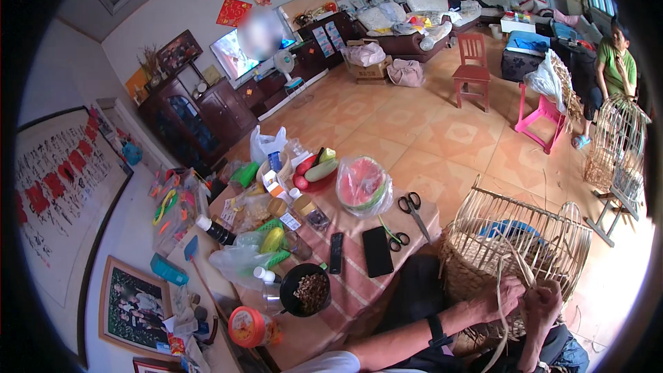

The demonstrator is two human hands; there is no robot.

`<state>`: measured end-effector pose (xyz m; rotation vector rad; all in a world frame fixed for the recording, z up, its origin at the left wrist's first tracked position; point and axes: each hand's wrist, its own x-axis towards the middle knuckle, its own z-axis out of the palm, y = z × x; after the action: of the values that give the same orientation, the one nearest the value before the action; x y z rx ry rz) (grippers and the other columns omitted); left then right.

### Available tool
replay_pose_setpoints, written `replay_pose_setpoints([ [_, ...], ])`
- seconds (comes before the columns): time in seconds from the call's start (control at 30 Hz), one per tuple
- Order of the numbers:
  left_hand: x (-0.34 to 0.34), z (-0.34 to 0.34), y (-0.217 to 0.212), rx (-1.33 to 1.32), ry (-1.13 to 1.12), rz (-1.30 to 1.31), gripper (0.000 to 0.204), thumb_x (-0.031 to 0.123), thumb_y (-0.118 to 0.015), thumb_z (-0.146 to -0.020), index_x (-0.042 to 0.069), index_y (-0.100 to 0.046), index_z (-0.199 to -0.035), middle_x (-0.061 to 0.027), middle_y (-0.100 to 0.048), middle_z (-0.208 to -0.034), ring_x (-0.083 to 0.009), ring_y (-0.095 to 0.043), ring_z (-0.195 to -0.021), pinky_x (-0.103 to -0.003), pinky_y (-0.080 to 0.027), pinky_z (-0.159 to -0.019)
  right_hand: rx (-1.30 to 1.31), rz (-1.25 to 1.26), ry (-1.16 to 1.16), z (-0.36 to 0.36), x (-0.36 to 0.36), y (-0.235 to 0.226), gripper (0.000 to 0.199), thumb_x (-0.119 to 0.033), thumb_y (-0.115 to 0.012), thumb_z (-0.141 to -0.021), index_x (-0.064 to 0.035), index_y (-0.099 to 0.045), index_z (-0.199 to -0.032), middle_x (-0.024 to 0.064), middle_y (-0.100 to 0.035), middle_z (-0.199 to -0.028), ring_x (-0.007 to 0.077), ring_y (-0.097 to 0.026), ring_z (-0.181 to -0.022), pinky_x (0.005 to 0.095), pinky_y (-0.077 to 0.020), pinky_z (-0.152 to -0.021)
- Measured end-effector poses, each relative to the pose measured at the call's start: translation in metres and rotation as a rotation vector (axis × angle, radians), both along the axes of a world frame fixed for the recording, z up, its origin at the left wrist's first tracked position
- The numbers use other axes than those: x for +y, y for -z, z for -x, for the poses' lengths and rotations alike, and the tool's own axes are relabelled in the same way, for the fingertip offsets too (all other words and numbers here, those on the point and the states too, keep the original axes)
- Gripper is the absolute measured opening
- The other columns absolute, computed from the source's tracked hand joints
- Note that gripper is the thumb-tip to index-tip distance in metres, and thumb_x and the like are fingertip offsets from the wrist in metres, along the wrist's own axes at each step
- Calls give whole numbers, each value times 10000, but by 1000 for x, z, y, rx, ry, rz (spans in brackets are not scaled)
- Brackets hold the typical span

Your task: Weaving a large bamboo basket using long strips of bamboo.

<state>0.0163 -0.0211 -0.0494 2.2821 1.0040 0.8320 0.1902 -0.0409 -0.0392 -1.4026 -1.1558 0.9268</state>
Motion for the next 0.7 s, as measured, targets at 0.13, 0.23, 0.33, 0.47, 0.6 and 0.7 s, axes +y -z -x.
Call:
replay_pose_setpoints([
  [0.13, -3, -14, 9, -8, -82, -126, 118, 84, -587, -874, -16, -567, -934, -162, -577, -893, -332, -590, -896, -431, -492, -830, 155, -129, 1, -25, -7, 53, 175, -14, -698, -900, -44, -564, -1009, 52, -670, -817, 93, -600, -675, 232, -476, -601],
  [0.23, 2, -20, 32, 73, -116, -425, 129, 128, -588, -913, 5, -575, -948, -157, -577, -862, -338, -588, -839, -427, -489, -812, 367, -80, 0, -24, -22, 46, 141, -25, -683, -918, -75, -579, -998, 36, -652, -808, 112, -611, -679, 240, -479, -596],
  [0.33, 10, -27, 53, 250, -115, -477, 169, 160, -609, -932, -3, -567, -927, -162, -573, -800, -345, -591, -786, -429, -484, -764, 586, 80, 135, -29, -24, 42, 130, -58, -687, -926, -85, -588, -1005, 22, -634, -811, 105, -597, -655, 215, -457, -557],
  [0.47, 9, -28, 12, 108, -165, 46, 129, 68, -645, -878, -18, -553, -900, -210, -607, -796, -392, -643, -804, -480, -494, -709, 727, 135, 211, -50, 18, 35, 200, -55, -694, -937, -113, -614, -1110, -14, -685, -915, -10, -489, -536, 157, -323, -417],
  [0.6, 1, -16, -1, -84, -271, 15, 130, 55, -633, -866, -10, -549, -941, -223, -619, -817, -415, -644, -860, -488, -496, -738, 528, 136, 7, -26, 15, -21, 233, -76, -760, -888, -112, -609, -1061, -31, -626, -779, -28, -386, -493, 168, -236, -397],
  [0.7, 0, -12, -9, -127, -228, 79, 113, 40, -614, -864, -5, -548, -942, -222, -613, -806, -416, -641, -857, -492, -493, -734, -124, 118, -203, -2, -6, -35, 236, -95, -785, -855, -33, -602, -991, 3, -611, -733, 76, -479, -574, 250, -367, -505],
])
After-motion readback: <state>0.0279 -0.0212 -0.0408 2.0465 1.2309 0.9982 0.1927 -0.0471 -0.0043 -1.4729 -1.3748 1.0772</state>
